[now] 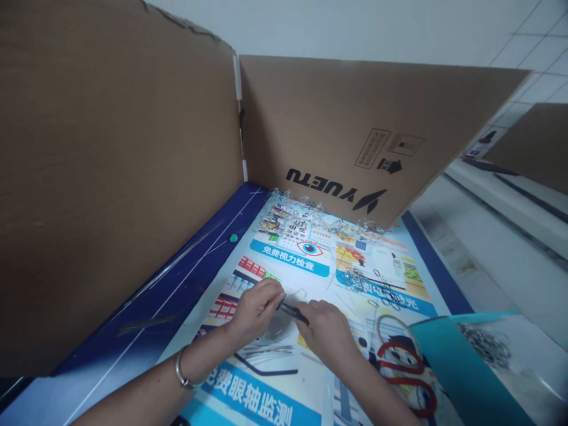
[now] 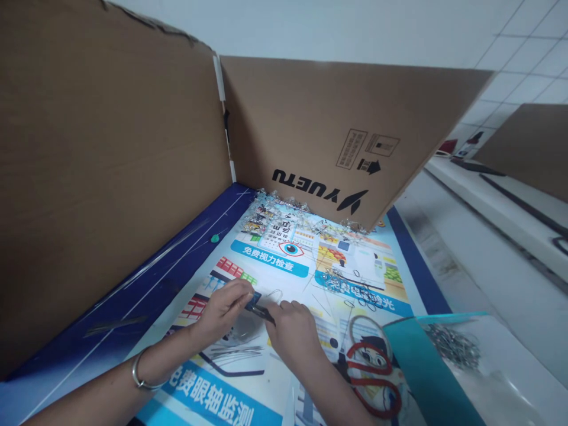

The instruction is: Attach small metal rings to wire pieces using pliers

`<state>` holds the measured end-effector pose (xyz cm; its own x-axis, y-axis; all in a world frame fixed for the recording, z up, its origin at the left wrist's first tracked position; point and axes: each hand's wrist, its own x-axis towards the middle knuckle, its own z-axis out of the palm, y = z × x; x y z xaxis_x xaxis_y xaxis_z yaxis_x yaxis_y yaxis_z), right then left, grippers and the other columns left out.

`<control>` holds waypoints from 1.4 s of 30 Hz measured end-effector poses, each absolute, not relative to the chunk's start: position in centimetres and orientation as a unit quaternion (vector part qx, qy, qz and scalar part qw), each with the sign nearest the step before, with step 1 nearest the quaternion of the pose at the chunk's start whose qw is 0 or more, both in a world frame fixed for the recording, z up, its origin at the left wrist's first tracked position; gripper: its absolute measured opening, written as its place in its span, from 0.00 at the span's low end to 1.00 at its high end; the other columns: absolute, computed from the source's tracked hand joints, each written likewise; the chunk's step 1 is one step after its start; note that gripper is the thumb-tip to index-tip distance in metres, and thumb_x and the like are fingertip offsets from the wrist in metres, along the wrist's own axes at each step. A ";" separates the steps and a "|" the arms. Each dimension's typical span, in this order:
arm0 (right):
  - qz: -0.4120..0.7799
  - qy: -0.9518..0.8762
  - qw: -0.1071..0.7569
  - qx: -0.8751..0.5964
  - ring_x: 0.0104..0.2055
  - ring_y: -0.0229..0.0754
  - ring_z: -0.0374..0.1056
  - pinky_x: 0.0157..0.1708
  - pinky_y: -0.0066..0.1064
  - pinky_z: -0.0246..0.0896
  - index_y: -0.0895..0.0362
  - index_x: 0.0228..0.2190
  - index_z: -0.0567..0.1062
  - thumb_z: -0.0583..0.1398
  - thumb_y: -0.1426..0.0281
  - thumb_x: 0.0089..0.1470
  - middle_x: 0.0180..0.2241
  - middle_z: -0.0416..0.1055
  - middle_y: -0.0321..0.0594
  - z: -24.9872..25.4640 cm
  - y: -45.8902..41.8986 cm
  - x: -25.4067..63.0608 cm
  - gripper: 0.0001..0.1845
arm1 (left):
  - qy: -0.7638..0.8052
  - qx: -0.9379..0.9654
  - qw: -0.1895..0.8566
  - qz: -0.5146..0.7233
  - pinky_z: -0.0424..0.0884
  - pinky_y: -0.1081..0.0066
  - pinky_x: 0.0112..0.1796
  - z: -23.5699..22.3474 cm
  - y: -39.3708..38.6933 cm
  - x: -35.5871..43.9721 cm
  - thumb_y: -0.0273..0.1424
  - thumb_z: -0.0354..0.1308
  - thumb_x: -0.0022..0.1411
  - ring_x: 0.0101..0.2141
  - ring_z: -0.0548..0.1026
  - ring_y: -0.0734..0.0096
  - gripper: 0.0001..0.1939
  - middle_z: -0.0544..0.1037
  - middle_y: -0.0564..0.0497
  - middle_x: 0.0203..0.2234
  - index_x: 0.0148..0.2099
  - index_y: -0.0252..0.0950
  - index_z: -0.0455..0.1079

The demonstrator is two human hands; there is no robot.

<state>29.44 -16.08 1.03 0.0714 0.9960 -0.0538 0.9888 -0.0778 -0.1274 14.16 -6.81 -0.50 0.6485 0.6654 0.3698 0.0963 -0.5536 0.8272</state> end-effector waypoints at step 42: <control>0.108 -0.677 0.043 -0.727 0.34 0.41 0.66 0.29 0.27 0.48 0.52 0.34 0.71 0.52 0.63 0.53 0.31 0.72 0.37 0.7 -16.1 29.5 0.10 | 0.148 0.843 0.356 0.376 0.64 0.73 0.35 -1.3 -6.4 14.0 0.22 0.46 0.60 0.34 0.69 0.71 0.07 0.71 0.47 0.31 0.35 0.34 0.65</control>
<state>29.55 -16.13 0.74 0.0599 0.9932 -0.0998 0.9747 -0.0798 -0.2089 13.95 -6.38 -1.28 0.6735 0.5165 0.5287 -0.0188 -0.7031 0.7108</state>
